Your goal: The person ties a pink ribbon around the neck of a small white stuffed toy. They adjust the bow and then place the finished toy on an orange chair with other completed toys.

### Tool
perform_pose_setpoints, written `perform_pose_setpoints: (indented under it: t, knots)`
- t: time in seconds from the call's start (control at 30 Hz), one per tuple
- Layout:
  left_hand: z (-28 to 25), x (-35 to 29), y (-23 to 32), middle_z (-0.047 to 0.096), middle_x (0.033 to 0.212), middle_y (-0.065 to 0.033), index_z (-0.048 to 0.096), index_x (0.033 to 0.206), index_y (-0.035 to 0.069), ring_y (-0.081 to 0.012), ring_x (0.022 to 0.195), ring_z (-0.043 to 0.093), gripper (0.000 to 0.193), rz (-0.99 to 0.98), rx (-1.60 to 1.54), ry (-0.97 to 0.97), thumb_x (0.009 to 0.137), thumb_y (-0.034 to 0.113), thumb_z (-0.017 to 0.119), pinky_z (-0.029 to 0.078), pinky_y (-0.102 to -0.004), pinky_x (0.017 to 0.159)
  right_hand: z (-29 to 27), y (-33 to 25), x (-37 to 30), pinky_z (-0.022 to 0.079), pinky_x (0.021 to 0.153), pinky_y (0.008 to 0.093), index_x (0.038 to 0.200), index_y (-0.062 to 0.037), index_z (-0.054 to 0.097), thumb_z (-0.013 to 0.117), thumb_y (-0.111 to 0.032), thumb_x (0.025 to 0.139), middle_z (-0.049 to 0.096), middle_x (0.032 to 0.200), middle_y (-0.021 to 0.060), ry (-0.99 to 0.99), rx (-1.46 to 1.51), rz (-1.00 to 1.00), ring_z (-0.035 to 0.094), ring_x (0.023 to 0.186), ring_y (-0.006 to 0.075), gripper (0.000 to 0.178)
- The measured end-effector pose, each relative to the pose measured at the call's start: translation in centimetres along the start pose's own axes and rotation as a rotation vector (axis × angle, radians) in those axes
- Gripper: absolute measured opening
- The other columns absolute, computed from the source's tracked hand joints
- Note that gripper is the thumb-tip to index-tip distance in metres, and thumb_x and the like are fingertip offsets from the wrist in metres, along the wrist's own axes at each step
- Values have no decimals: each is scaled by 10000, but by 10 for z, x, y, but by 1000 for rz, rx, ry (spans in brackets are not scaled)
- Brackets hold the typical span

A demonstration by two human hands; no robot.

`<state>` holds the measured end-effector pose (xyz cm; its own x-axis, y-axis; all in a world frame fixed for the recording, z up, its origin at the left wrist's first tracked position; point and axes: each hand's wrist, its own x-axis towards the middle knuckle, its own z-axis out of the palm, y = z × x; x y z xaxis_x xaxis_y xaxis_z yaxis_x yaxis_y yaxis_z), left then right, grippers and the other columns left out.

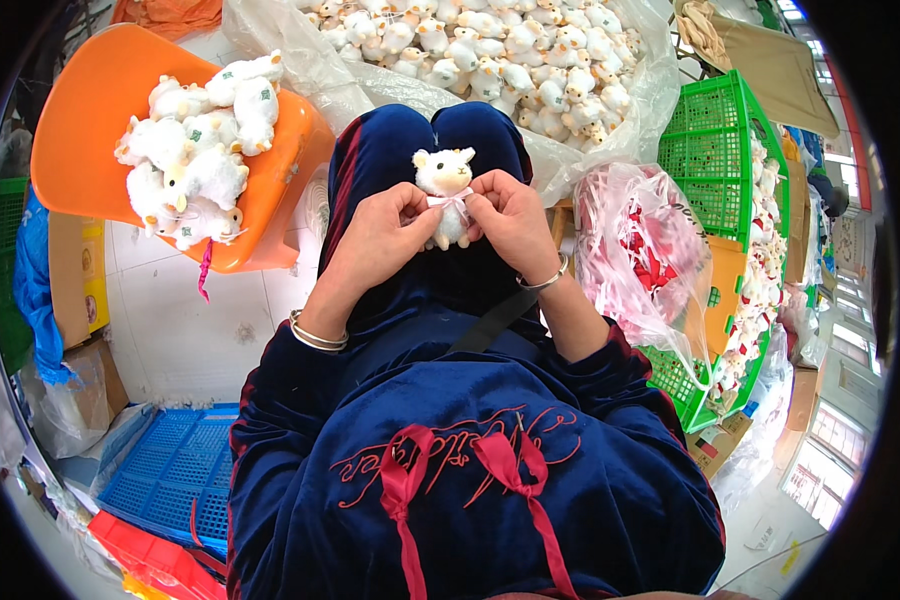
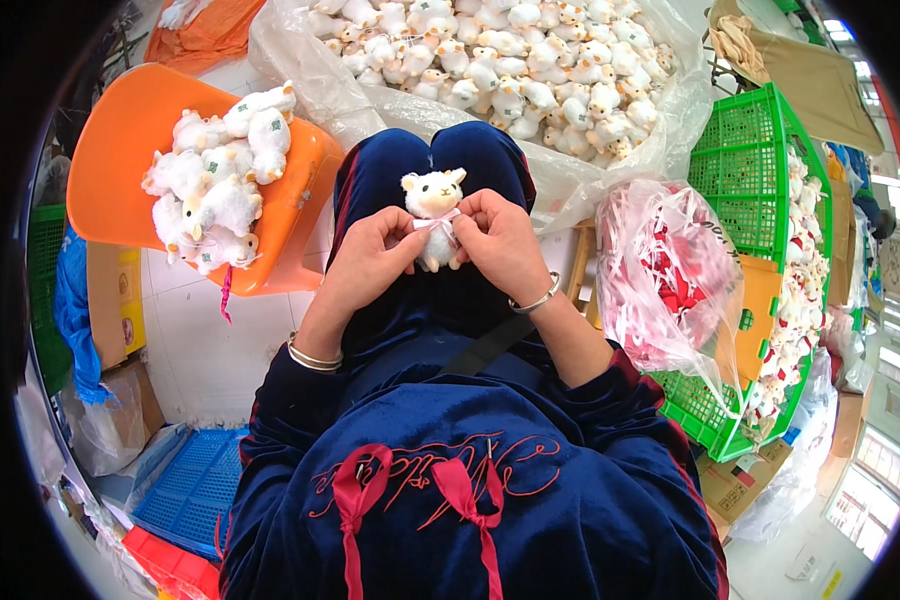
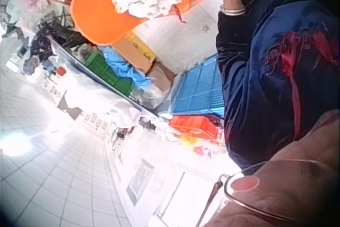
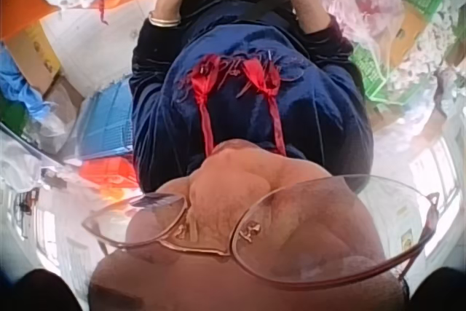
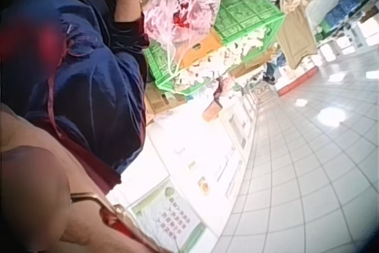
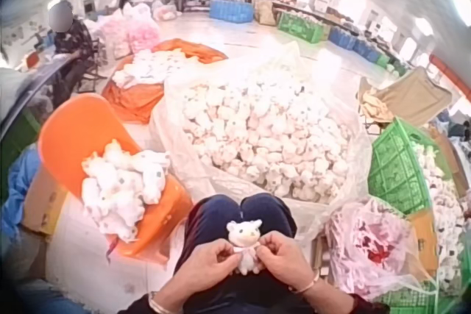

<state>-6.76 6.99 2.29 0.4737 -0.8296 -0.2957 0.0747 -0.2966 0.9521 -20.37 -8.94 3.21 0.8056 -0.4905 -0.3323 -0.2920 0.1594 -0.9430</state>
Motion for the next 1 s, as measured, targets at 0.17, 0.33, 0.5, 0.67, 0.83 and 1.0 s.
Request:
perform_pose_setpoints:
  t: [0.17, 0.33, 0.5, 0.67, 0.83, 1.0]
  knots:
    - [0, -2, 1, 678, 772, -49, 658, 927, -34, -95, 691, 647, 234, -8, -11, 8, 967, 192, 707, 519, -264, 638, 0, -1, 0, 527, 568, 237, 987, 30, 626, 617, -89, 1008, 696, 816, 68, 13, 15, 9, 652, 627, 92, 122]
    - [7, -2, -4, 690, 774, -76, 661, 925, -39, -108, 689, 649, 242, 64, 46, 70, 959, 192, 723, 518, -277, 645, 6, -2, 0, 493, 550, 232, 937, 16, 636, 653, -140, 1018, 689, 772, 46, 61, -49, -16, 620, 609, 64, 176]
    - [12, -3, -1, 709, 792, -128, 662, 934, -42, -155, 694, 671, 246, 74, 68, 139, 977, 197, 700, 529, -314, 653, 7, 6, 0, 480, 545, 236, 939, 4, 629, 662, -147, 1022, 682, 759, 25, 67, -103, -58, 604, 604, 53, 175]
    - [8, 2, -7, 640, 744, -13, 657, 940, -6, -69, 624, 582, 241, 94, 98, 75, 1037, 213, 624, 469, -252, 584, 10, 5, -2, 484, 553, 242, 930, 2, 622, 631, -132, 1035, 676, 755, 24, 66, -107, -66, 605, 607, 57, 171]
    - [3, 4, -1, 624, 705, -4, 647, 907, 5, -62, 577, 566, 246, -57, -25, -18, 1025, 220, 635, 450, -244, 542, 9, 8, -2, 486, 556, 247, 931, 4, 620, 602, -138, 1054, 665, 746, 17, 67, -130, -76, 605, 605, 65, 188]
    - [6, 3, 3, 621, 701, -5, 631, 874, 12, -53, 561, 560, 248, -63, -12, 57, 1005, 221, 659, 449, -238, 523, 9, 7, -2, 492, 553, 239, 928, 0, 621, 578, -155, 1077, 660, 755, 17, 62, -119, -88, 605, 597, 66, 220]
